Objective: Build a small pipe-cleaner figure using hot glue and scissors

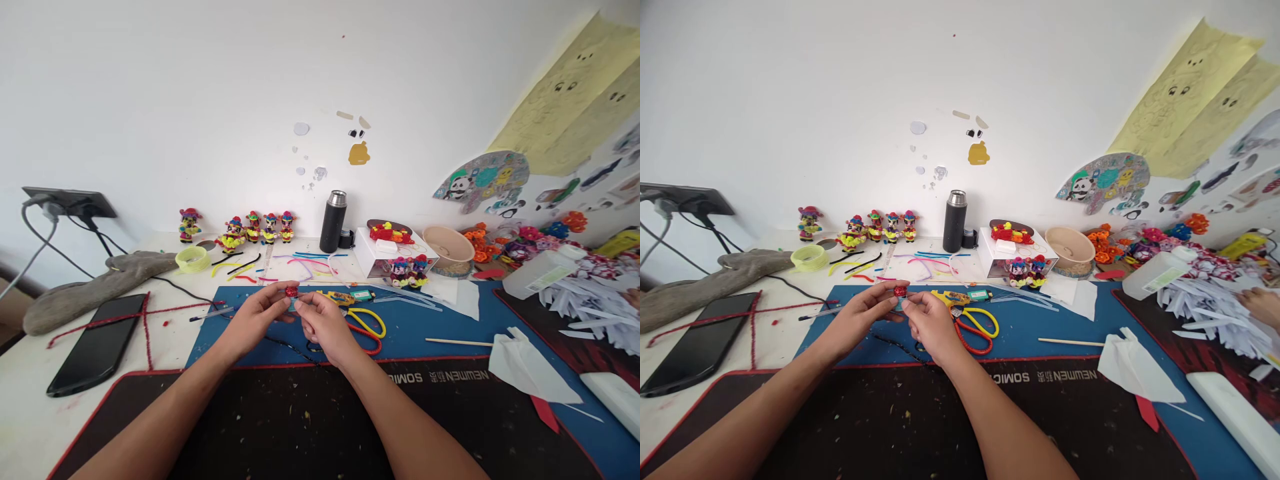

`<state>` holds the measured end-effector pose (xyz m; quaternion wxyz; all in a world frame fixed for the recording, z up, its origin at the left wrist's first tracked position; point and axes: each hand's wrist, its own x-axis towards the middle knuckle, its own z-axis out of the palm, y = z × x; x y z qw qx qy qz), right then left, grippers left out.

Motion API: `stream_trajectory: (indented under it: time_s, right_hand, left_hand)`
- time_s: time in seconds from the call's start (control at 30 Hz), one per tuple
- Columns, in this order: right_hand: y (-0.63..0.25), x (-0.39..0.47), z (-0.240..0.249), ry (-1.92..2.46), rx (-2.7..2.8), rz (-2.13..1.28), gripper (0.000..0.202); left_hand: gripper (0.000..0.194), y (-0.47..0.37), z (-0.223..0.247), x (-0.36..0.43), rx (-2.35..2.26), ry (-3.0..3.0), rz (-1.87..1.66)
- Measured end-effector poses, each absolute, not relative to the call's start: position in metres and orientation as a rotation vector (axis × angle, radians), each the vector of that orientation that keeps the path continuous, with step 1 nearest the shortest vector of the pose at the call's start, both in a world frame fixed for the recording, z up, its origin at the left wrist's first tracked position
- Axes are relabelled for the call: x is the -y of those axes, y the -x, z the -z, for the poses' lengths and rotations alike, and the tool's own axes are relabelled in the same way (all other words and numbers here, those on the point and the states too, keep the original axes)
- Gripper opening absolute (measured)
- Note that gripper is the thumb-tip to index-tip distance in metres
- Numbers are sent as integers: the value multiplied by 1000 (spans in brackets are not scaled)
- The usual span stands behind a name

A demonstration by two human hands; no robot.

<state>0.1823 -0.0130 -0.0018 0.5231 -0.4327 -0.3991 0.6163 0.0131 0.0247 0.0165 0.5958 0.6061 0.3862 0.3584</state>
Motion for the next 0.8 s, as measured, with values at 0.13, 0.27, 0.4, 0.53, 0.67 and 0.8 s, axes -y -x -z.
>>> stream_trajectory:
  time_s: [0.13,0.27,0.4,0.53,0.67,0.8]
  right_hand:
    - [-182,13,2,1040,955,-1473,42]
    - [-182,12,3,1036,950,-1476,43]
    - [-182,12,3,1035,956,-1471,42]
    - [-182,13,3,1045,954,-1467,42]
    - [-182,12,4,1043,948,-1467,41]
    - [-183,11,5,1035,936,-1470,41]
  left_hand:
    - [65,-13,-17,-24,-894,-1407,-834]
    - [65,-12,-17,-25,-893,-1410,-827]
    - [65,-11,-17,-26,-889,-1420,-819]
    - [63,-11,-15,-26,-842,-1424,-814]
    - [64,-11,-13,-26,-772,-1412,-800]
    - [69,-9,-13,-26,-734,-1412,-765]
